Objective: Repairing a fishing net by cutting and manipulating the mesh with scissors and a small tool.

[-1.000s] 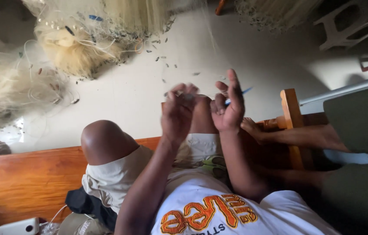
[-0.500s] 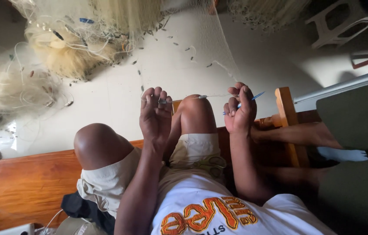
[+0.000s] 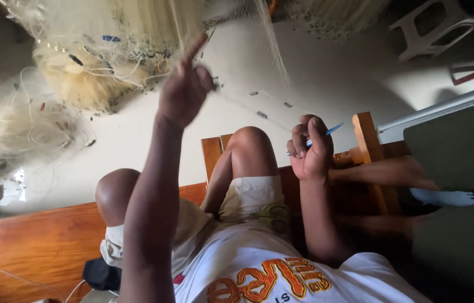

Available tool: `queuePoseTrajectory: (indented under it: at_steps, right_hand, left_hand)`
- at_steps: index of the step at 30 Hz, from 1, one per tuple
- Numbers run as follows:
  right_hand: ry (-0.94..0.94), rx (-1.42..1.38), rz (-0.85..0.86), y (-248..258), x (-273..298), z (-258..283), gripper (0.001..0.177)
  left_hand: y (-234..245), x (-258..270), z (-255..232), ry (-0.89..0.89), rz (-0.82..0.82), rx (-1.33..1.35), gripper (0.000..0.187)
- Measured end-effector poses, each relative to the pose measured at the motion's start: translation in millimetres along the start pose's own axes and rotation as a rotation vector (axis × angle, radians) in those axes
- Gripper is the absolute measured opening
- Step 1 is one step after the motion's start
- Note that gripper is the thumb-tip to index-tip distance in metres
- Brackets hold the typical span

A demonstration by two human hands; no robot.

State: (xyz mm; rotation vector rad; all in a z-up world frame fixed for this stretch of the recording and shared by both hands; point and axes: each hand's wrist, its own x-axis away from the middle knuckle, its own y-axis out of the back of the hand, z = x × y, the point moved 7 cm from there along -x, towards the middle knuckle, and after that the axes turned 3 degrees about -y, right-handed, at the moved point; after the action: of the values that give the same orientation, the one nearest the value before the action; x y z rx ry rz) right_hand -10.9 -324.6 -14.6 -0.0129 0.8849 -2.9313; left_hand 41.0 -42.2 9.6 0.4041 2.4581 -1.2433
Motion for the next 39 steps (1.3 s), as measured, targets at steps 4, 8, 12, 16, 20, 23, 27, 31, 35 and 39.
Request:
queuePoseTrajectory:
  at_steps: [4,8,12,16,20,23,27,31,35,39]
  right_hand:
    - [0.055,-0.024,0.071,-10,1,8,0.02]
    - [0.074,-0.031,0.013,-2,-6,6,0.02]
    - [0.086,-0.013,-0.105,20,-25,6,0.02]
    - [0.064,0.035,-0.196,30,-41,6,0.024]
    - [-0.072,0.144,-0.156,38,-56,-17,0.025]
    - [-0.193,0.462,-0.113,35,-49,-32,0.03]
    - [-0.204,1.183,0.368,25,-5,-44,0.012]
    - [-0.228,1.7,0.85,13,71,-53,0.01]
    - [-0.482,1.773,0.793,88,119,-98,0.025]
    - [-0.518,1.979,0.694,111,136,-101,0.048]
  left_hand:
    - [13,-23,-15,-0.041,-0.187,0.03,0.074]
    - [-4,-24,-29,-0.276,0.086,0.537,0.04]
    - [-4,-12,-16,-0.088,0.129,0.532,0.053]
    - [-22,-15,-16,0.095,0.156,0.256,0.053]
    - [-11,-24,-33,0.016,-0.134,-0.608,0.028]
    - [-12,-22,-53,-0.216,-0.168,-0.865,0.028]
    - [-2,-10,-56,-0.268,-0.246,-0.376,0.015]
    - [18,1,-62,-0.38,-0.296,-0.174,0.011]
    - [34,12,-59,-0.399,-0.566,-0.096,0.016]
    - [31,15,-46,-0.402,-0.527,-0.012,0.023]
